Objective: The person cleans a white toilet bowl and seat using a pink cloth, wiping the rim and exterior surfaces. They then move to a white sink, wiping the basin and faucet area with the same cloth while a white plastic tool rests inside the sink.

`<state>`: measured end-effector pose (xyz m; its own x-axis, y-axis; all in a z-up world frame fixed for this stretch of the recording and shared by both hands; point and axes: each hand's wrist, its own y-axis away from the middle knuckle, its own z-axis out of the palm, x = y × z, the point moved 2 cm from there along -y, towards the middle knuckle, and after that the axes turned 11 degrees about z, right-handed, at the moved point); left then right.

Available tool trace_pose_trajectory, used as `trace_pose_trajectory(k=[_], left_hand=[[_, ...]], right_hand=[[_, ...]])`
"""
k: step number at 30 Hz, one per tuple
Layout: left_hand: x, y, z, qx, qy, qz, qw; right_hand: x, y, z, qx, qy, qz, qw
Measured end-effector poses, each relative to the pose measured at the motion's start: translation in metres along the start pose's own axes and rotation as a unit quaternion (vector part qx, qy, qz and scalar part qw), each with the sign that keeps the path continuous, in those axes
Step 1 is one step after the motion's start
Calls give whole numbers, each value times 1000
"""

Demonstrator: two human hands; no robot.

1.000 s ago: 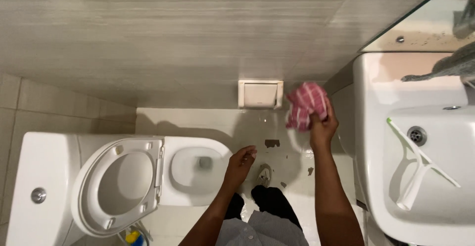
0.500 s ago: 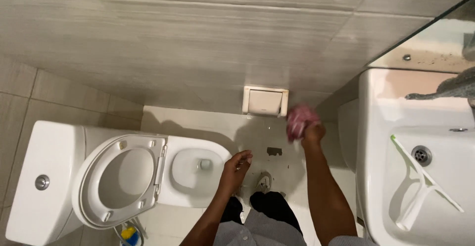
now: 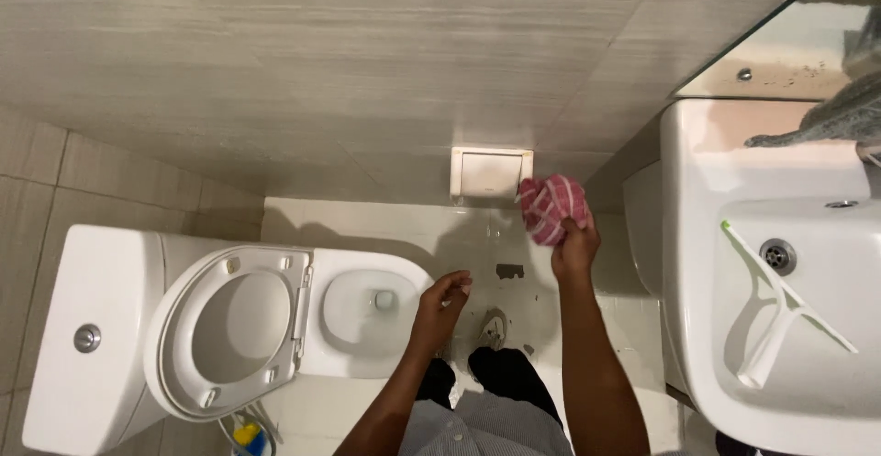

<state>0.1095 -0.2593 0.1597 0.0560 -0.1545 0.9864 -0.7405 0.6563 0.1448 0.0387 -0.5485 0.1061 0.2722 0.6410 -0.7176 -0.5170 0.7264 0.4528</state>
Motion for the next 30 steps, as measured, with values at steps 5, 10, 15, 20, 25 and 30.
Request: trace_pose_trajectory(k=[5,10,15,20,25,30], left_hand=[[14,8,-3,63,-67,74,993],[27,2,-7,132,-181,214,951],[-18,-3,-14,4,217,-94,972],[36,0,-26,57,174,-18,983],[64,-5,-24,69,95,78,990],[104,-28,-29,-113,67,49,990]], right_hand=[[-5,103,44,72,166,88,980],[27,150,46,-51,315,144,937],[45,175,53,-189,312,92,926],[10,207,93,-146,412,15,899],[-3,229,112,-126,553,-159,808],[-9,198,122,-31,643,-143,751]])
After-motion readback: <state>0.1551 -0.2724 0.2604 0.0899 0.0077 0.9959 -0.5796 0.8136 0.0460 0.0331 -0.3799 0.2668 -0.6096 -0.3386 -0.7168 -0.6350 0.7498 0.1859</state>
